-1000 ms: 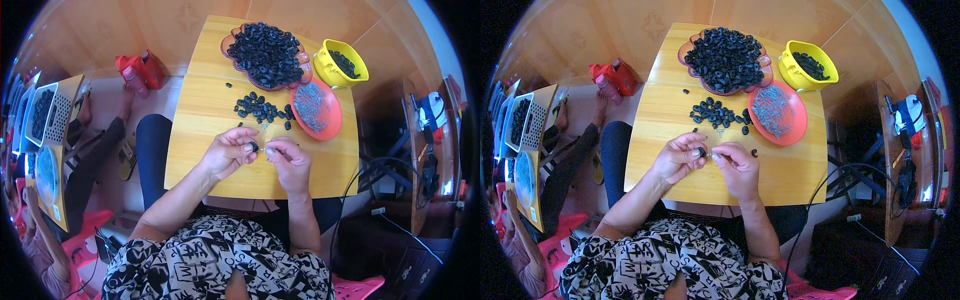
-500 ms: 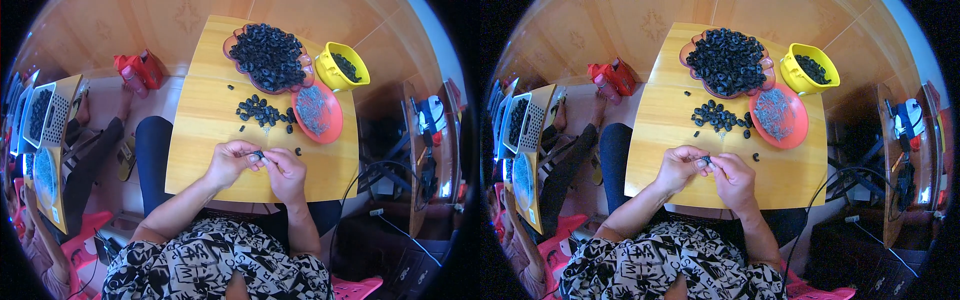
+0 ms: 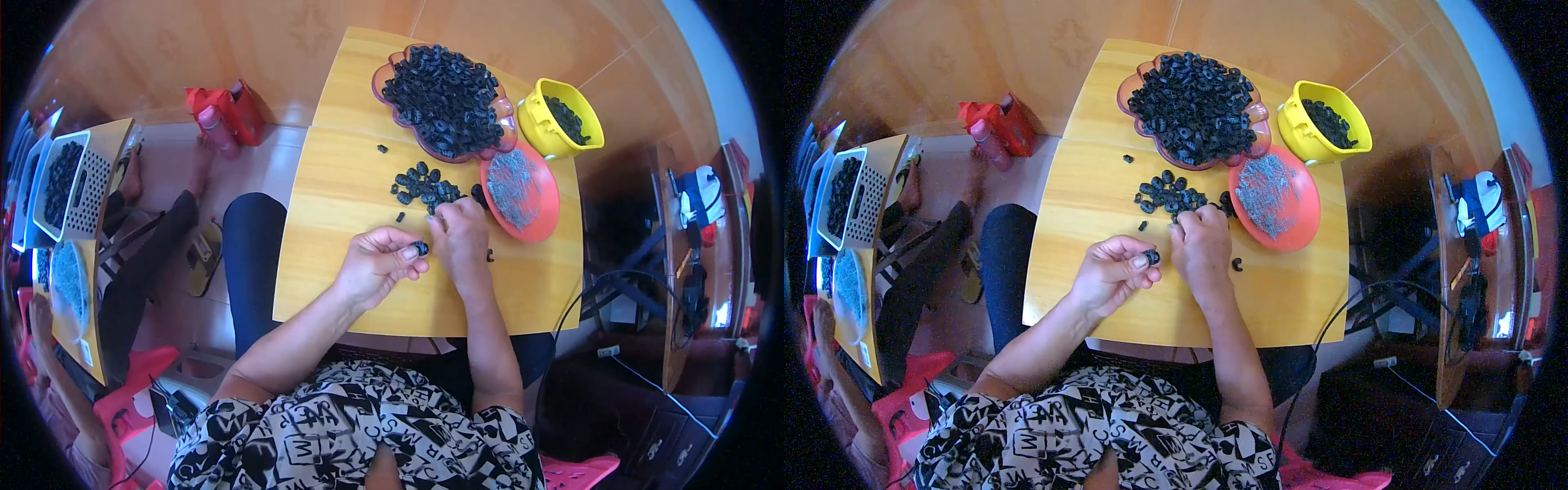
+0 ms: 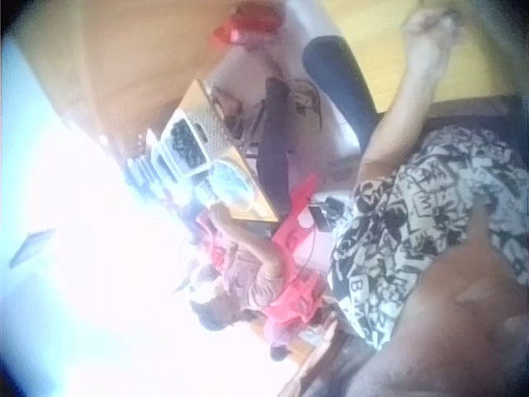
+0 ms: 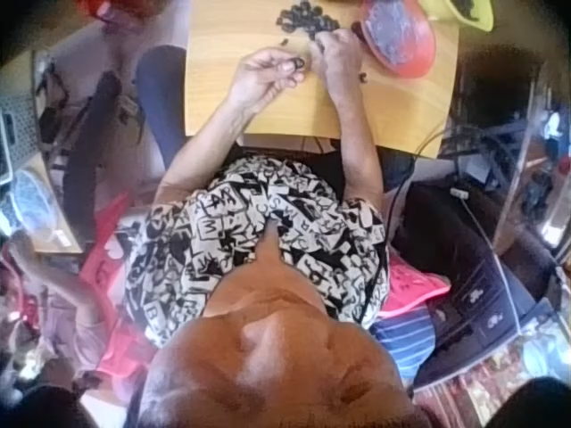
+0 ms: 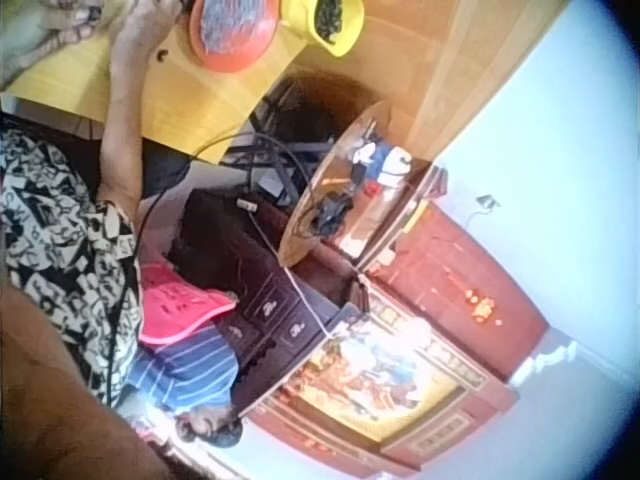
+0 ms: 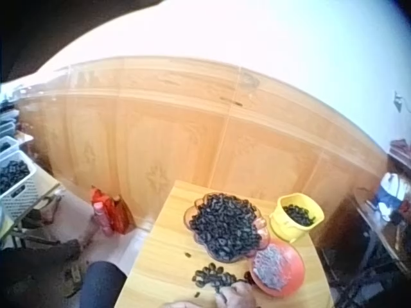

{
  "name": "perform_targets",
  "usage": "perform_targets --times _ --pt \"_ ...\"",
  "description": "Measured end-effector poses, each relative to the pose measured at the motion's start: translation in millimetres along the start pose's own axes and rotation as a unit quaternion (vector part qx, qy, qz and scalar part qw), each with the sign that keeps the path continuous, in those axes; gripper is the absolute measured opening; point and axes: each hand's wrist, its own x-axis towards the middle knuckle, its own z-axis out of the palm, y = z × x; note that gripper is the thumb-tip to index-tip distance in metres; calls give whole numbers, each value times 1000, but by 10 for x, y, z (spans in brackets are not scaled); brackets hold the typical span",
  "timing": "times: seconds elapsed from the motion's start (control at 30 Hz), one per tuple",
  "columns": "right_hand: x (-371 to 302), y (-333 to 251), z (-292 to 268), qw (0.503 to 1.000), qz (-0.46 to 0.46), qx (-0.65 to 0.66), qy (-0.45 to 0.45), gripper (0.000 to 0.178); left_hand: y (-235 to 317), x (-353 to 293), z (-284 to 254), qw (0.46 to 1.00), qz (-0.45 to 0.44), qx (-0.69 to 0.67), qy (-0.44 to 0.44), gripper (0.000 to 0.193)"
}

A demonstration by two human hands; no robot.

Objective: The person assembles small black plastic parts by hand, inserting metallic pins into them.

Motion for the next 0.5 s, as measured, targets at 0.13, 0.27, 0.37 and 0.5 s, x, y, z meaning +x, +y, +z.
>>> perform_targets --times 0.13,0.27,0.37,0.5 --pt "4 10 122 999 28 -28 -15 12 -19 -1 -18 1000 -1 -8 -12 12" --pt "3 47 193 999 26 -7 -19 12 -7 -13 -11 1000 -5 -2 -16 11" --pt "-3 59 154 999 33 17 -20 10 -7 3 -10 1000 -9 -1 -12 13" --pt "-52 3 -69 973 82 214 -23 11 -1 20 -41 1000 -16 -25 -7 13"
